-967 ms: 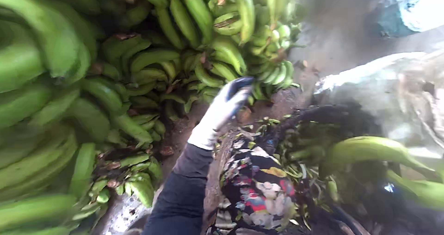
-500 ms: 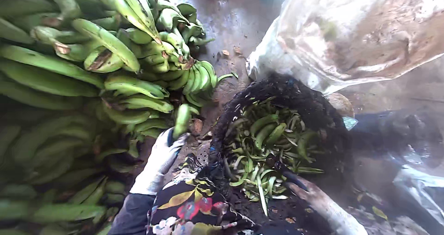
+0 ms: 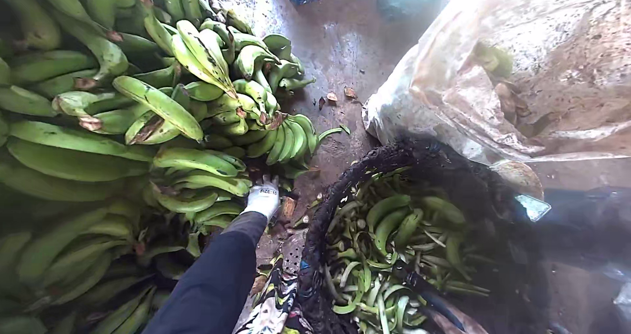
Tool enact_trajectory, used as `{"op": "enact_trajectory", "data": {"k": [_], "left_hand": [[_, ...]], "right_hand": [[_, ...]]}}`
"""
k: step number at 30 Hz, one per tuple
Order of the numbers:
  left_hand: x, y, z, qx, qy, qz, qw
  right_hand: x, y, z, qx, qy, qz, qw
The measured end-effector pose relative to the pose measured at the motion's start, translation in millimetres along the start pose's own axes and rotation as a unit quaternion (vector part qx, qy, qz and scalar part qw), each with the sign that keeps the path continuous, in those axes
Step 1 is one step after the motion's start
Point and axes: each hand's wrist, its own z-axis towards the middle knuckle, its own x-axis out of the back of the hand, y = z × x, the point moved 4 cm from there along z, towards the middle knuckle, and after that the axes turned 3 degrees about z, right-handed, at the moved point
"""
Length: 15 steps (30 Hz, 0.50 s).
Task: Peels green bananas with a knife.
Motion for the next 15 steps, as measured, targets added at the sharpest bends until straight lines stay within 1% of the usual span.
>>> {"op": "enact_trajectory", "data": {"k": [3, 5, 6, 7, 8, 10, 11, 12, 13, 14, 15], "left_hand": [[-18.4, -15.0, -20.1, 0.011, -0.021, -0.031, 0.999], [-29.8, -28.4, -38.8, 0.027, -0.014, -0.083, 0.996], [-29.8, -33.7, -50.2, 0.038, 0.003, -0.124, 0.992], [-21.7, -37.3, -63.4, 0.05, 0.027, -0.181, 0.982], [-5.1, -38.5, -77.9, 0.059, 0.061, -0.251, 0.964], [40.9, -31.8, -110.2, 0.048, 0.135, -0.369, 0.918], [68.1, -21.6, -131.0, 0.029, 0.154, -0.414, 0.897], [95.8, -8.2, -151.7, -0.012, 0.163, -0.447, 0.88], [124.0, 9.4, -172.7, -0.081, 0.149, -0.475, 0.863], [148.5, 28.2, -188.7, -0.171, 0.107, -0.503, 0.84], [167.0, 46.7, -195.2, -0.252, 0.045, -0.53, 0.809]], "right_hand": [[-0.3, -3.1, 9.0, -0.028, -0.002, -0.001, 1.0], [-3.7, 1.2, 20.1, -0.017, 0.001, -0.002, 1.0], [-5.3, 4.6, 25.0, 0.001, 0.005, 0.0, 1.0], [-6.8, 5.0, 27.6, 0.02, 0.012, -0.001, 1.0], [-7.9, 3.9, 28.5, 0.036, 0.017, -0.002, 0.999], [-9.9, -4.3, 23.4, 0.036, 0.004, -0.01, 0.999], [-11.3, -7.0, 20.6, 0.031, -0.004, -0.013, 0.999], [-12.5, -7.5, 19.5, 0.03, -0.007, -0.015, 0.999], [-13.6, -8.3, 18.6, 0.032, -0.004, -0.013, 0.999], [-14.3, -9.3, 18.0, 0.035, -0.003, -0.012, 0.999], [-14.9, -10.8, 17.4, 0.036, -0.003, -0.008, 0.999]]}}
